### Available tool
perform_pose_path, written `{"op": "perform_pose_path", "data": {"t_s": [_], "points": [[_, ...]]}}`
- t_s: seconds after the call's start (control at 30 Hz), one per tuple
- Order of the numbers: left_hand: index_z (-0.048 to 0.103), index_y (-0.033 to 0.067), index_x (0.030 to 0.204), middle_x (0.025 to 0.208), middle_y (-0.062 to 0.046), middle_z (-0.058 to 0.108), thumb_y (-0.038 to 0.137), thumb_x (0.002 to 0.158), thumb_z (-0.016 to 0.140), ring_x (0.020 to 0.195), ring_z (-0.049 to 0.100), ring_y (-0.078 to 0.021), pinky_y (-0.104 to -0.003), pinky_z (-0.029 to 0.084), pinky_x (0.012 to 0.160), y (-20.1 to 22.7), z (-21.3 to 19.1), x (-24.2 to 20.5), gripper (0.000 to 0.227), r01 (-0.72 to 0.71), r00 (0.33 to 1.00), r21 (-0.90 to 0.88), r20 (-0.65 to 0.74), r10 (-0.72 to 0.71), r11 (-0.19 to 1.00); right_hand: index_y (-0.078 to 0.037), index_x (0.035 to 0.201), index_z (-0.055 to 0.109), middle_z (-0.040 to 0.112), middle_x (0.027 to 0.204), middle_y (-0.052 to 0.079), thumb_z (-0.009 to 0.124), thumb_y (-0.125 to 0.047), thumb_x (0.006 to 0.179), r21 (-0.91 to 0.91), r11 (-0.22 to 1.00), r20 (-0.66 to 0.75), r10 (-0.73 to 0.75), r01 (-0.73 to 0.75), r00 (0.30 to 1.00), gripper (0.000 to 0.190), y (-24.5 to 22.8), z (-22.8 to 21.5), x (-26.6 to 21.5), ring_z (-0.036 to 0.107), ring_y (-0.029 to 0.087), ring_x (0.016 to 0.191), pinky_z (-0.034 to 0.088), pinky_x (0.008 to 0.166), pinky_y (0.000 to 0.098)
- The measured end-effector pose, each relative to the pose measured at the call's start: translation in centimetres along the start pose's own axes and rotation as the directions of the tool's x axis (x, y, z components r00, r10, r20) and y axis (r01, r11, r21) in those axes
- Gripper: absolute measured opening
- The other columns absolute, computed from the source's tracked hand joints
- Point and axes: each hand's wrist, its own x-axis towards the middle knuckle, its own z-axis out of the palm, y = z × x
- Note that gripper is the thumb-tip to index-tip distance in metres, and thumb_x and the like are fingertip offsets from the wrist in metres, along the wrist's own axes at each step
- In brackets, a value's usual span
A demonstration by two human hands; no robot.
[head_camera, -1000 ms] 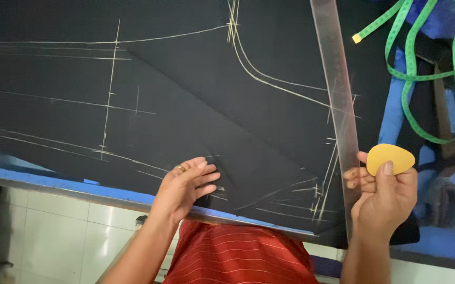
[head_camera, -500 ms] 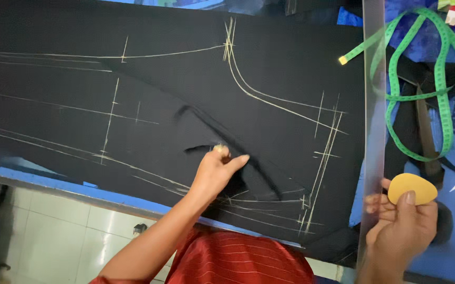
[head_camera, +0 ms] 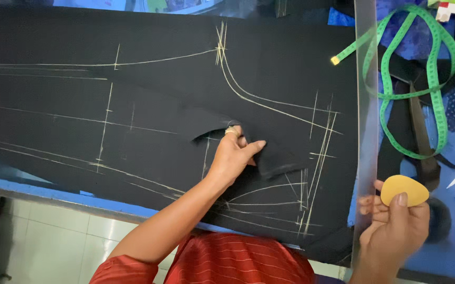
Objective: The person uses a transparent ruler and a yellow chalk-like marker to draw straight lines on a large sheet of black fabric. They also use a green measuring tape to measure distances and mark points on the fabric. The person repeatedly repositions the ruler and tape to create a grid-like pattern of intersecting lines.
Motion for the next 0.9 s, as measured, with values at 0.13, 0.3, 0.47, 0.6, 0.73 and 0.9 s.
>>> {"op": "perform_pose_path", "data": {"t_s": [0.13, 0.3, 0.47, 0.6, 0.73, 0.9], "points": [[0.043, 0.0047, 0.135, 0.091, -0.004, 0.056, 0.018, 0.085, 0.080, 0.072, 0.062, -0.0149, -0.029, 0.059, 0.060, -2.4, 0.2, 2.0, 0.063, -0.122, 0.989, 0.108, 0.096, 0.112, 0.987, -0.005, 0.125, 0.051, 0.069, 0.106, 0.018, 0.052, -0.024, 0.113, 0.081, 0.995, 0.062, -0.070, 0.065, 0.996, 0.023, 2.4, -1.3, 0.2, 0.058, 0.021, 0.060, 0.048, 0.057, 0.0269], [0.058, 0.0111, 0.139, 0.148, -0.017, 0.052, 0.033, 0.098, 0.064, 0.137, 0.050, -0.0359, -0.048, 0.042, 0.114, -2.2, -1.1, 1.4, 0.047, -0.674, 0.733, 0.588, 0.457, 0.503, 0.448, 0.001, 0.129, 0.051, 0.070, 0.109, 0.021, 0.045, -0.016, 0.116, -0.042, 0.996, -0.017, -0.081, 0.080, 0.997, 0.022, 3.1, -1.0, -1.1, 0.059, 0.020, 0.062, 0.051, 0.055, 0.0264], [0.061, 0.0052, 0.127, 0.137, -0.022, 0.056, 0.028, 0.093, 0.075, 0.133, 0.051, -0.0448, -0.055, 0.043, 0.108, -3.1, -6.8, 2.1, 0.043, -0.681, 0.563, 0.731, 0.486, 0.668, 0.042, 0.003, 0.129, 0.050, 0.069, 0.109, 0.022, 0.044, -0.020, 0.115, -0.040, 0.997, 0.095, -0.068, 0.072, 0.993, 0.028, 3.8, -0.4, -1.4, 0.061, 0.021, 0.062, 0.048, 0.046, 0.0269], [0.061, 0.0091, 0.125, 0.140, -0.018, 0.051, 0.042, 0.078, 0.088, 0.132, 0.047, -0.0442, -0.055, 0.046, 0.087, -1.1, -12.6, 1.2, 0.064, -0.417, 0.619, 0.905, 0.348, 0.704, -0.081, 0.005, 0.125, 0.052, 0.068, 0.107, 0.023, 0.049, -0.021, 0.113, -0.058, 0.985, 0.181, -0.148, 0.160, 0.972, 0.029, 3.8, 1.1, -2.6, 0.061, 0.022, 0.060, 0.044, 0.045, 0.0257], [0.060, 0.0106, 0.131, 0.146, -0.020, 0.048, 0.044, 0.090, 0.076, 0.137, 0.043, -0.0498, -0.060, 0.042, 0.094, -1.7, -19.6, 2.9, 0.056, -0.234, 0.672, 0.972, 0.137, 0.728, 0.032, 0.000, 0.116, 0.049, 0.068, 0.104, 0.030, 0.055, -0.015, 0.111, 0.033, 0.994, 0.158, -0.109, 0.105, 0.981, 0.016, 2.9, 4.4, -7.7, 0.061, 0.021, 0.059, 0.049, 0.055, 0.0219], [0.063, 0.0177, 0.139, 0.124, -0.003, 0.072, 0.043, 0.098, 0.052, 0.106, 0.076, -0.0148, -0.027, 0.056, 0.081, 3.7, -21.8, 0.0, 0.050, -0.227, 0.883, 0.243, -0.358, 0.304, 0.943, 0.000, 0.107, 0.057, 0.063, 0.062, 0.014, 0.057, -0.011, 0.104, -0.174, 0.985, 0.408, 0.063, 0.010, 0.911, 0.011, 5.1, 9.1, -14.0, 0.074, 0.025, 0.062, 0.058, 0.068, 0.0328]]}}
